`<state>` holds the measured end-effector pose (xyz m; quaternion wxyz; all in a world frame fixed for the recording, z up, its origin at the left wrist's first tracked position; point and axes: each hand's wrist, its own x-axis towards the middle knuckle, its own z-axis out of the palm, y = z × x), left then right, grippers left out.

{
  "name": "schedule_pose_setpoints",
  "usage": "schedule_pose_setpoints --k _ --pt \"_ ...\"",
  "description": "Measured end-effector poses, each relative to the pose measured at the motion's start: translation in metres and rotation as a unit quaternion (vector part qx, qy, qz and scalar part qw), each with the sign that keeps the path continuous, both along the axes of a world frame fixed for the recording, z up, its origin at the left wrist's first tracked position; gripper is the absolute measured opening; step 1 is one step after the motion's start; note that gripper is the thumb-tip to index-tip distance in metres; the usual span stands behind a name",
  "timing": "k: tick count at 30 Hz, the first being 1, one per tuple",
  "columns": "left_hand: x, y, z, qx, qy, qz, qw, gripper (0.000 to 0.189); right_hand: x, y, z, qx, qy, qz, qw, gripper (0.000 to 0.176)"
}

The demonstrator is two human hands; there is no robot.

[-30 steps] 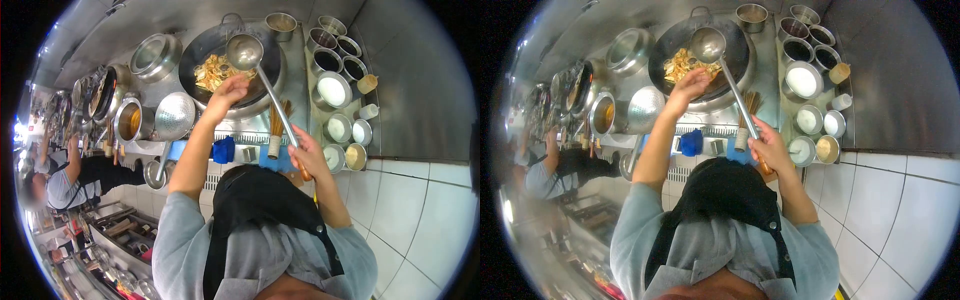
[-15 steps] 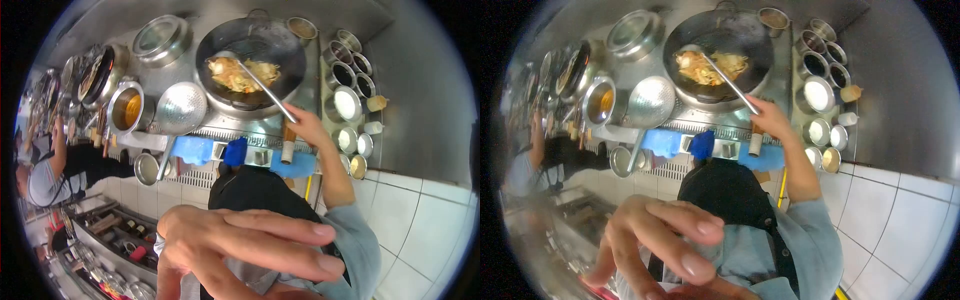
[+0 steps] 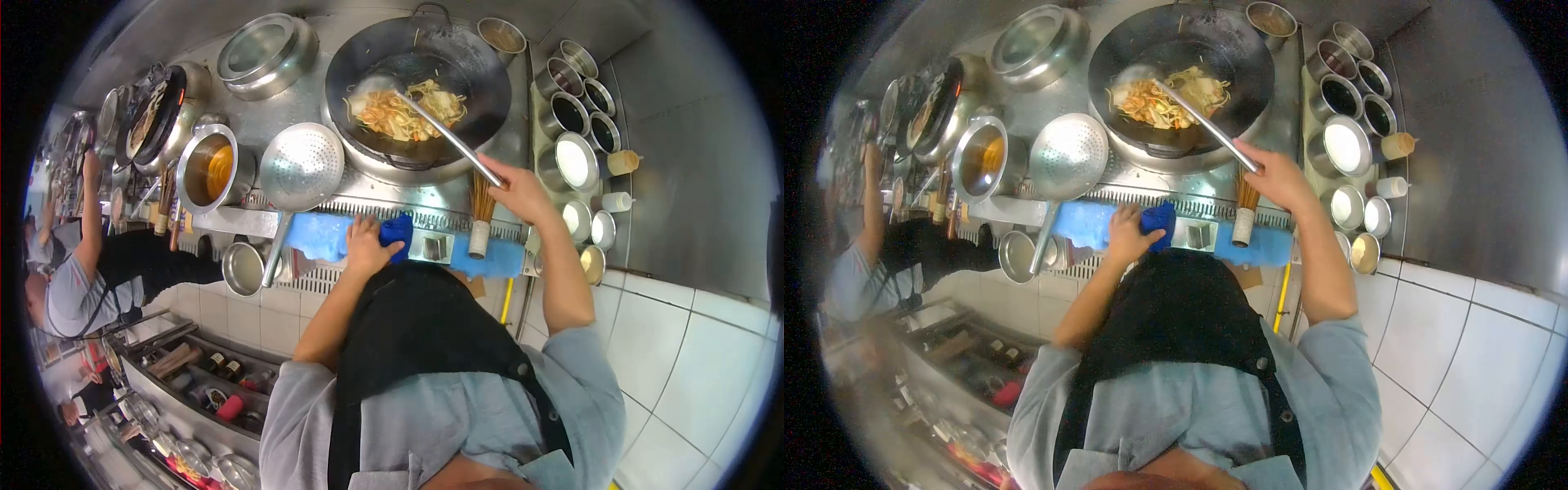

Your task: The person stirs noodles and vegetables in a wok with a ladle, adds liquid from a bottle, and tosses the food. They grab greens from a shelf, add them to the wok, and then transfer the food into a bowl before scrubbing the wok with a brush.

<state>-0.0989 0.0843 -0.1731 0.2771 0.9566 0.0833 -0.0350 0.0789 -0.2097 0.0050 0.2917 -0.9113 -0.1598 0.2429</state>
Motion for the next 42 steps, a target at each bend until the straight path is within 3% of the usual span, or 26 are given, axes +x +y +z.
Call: schedule_pose_setpoints --k 2,4,8,9,10,12,14,19,21,25,26,27,28,30,32,34,35,36,37,38,40,41,42 --pt "0.001 -0.01 -0.01 0.014 -0.01 -0.002 1.0 0.071 -0.019 -0.023 -0.001 -0.021 -0.056 0.035 0.998 0.078" --pt "0.002 -0.016 -0.002 0.027 -0.036 -0.026 0.999 0.068 -0.042 -0.04 0.0 0.052 -0.188 0.066 0.979 0.077" --pt "-0.008 -0.023 0.016 -0.033 -0.076 -0.006 0.997 0.056 -0.076 -0.045 0.024 0.139 -0.085 0.006 0.987 0.074" --pt "-0.015 -0.024 0.028 -0.267 -0.018 0.091 0.959 0.051 -0.082 -0.044 0.027 0.158 0.027 -0.029 0.987 0.072" --pt "-0.017 -0.024 0.04 -0.482 0.035 0.182 0.856 0.046 -0.082 -0.04 0.029 0.176 0.135 -0.061 0.973 0.07" --pt "-0.027 -0.029 0.053 -0.504 -0.017 0.21 0.837 0.039 -0.075 -0.03 0.023 0.182 0.163 -0.048 0.968 0.068" --pt "-0.038 -0.032 0.055 -0.676 -0.029 0.288 0.677 0.041 -0.061 -0.022 0.0 0.1 0.104 -0.03 0.989 0.067" --pt "-0.05 -0.036 0.076 -0.699 -0.032 0.26 0.665 0.047 -0.043 -0.026 -0.043 0.228 -0.07 -0.051 0.97 0.066" --pt "-0.034 -0.035 0.083 -0.734 -0.025 0.283 0.617 0.048 -0.013 -0.02 -0.032 0.103 -0.065 -0.092 0.988 0.067" --pt "0.04 -0.012 0.073 -0.759 0.035 0.201 0.618 0.065 0.046 0.007 -0.029 0.139 -0.015 -0.112 0.984 0.068" --pt "0.062 -0.008 0.08 -0.766 0.06 0.169 0.618 0.069 0.047 0.008 -0.004 0.058 0.021 -0.072 0.996 0.069" --pt "0.083 -0.007 0.084 -0.723 0.052 0.156 0.671 0.073 0.045 0.009 0.011 -0.025 0.06 -0.035 0.997 0.07" --pt "0.103 -0.004 0.084 -0.724 0.058 0.159 0.668 0.07 0.044 -0.003 0.009 -0.026 0.056 -0.046 0.997 0.07" --pt "0.141 0.003 0.066 -0.704 0.121 0.151 0.683 0.054 0.034 -0.046 0.003 -0.051 -0.125 0.103 0.985 0.075" --pt "0.162 0.006 0.046 -0.694 0.139 0.168 0.686 0.047 -0.007 -0.069 0.018 -0.071 -0.232 0.119 0.963 0.078" --pt "0.156 -0.001 0.03 -0.68 0.163 0.182 0.691 0.04 -0.063 -0.073 0.037 -0.06 -0.193 0.061 0.977 0.076" --pt "0.142 -0.01 0.026 -0.704 0.155 0.208 0.661 0.037 -0.097 -0.074 0.052 -0.067 -0.188 0.053 0.978 0.076" --pt "0.136 -0.019 0.029 -0.728 0.139 0.226 0.632 0.035 -0.121 -0.072 0.07 -0.062 -0.111 0.016 0.992 0.075" --pt "0.112 -0.034 0.045 -0.737 0.099 0.22 0.631 0.03 -0.132 -0.069 0.084 -0.052 -0.036 -0.027 0.998 0.074" --pt "0.089 -0.046 0.084 -0.749 0.086 0.225 0.618 0.024 -0.136 -0.07 0.09 -0.053 -0.041 -0.043 0.997 0.074" --pt "0.071 -0.046 0.094 -0.742 0.097 0.237 0.62 0.022 -0.156 -0.072 0.097 -0.037 0.039 -0.039 0.998 0.073" --pt "0.074 -0.037 0.088 -0.743 0.114 0.235 0.617 0.022 -0.154 -0.058 0.098 -0.108 0.037 -0.039 0.993 0.071" --pt "0.092 -0.027 0.086 -0.747 0.12 0.227 0.614 0.022 -0.153 -0.044 0.084 -0.08 -0.017 -0.039 0.996 0.07"
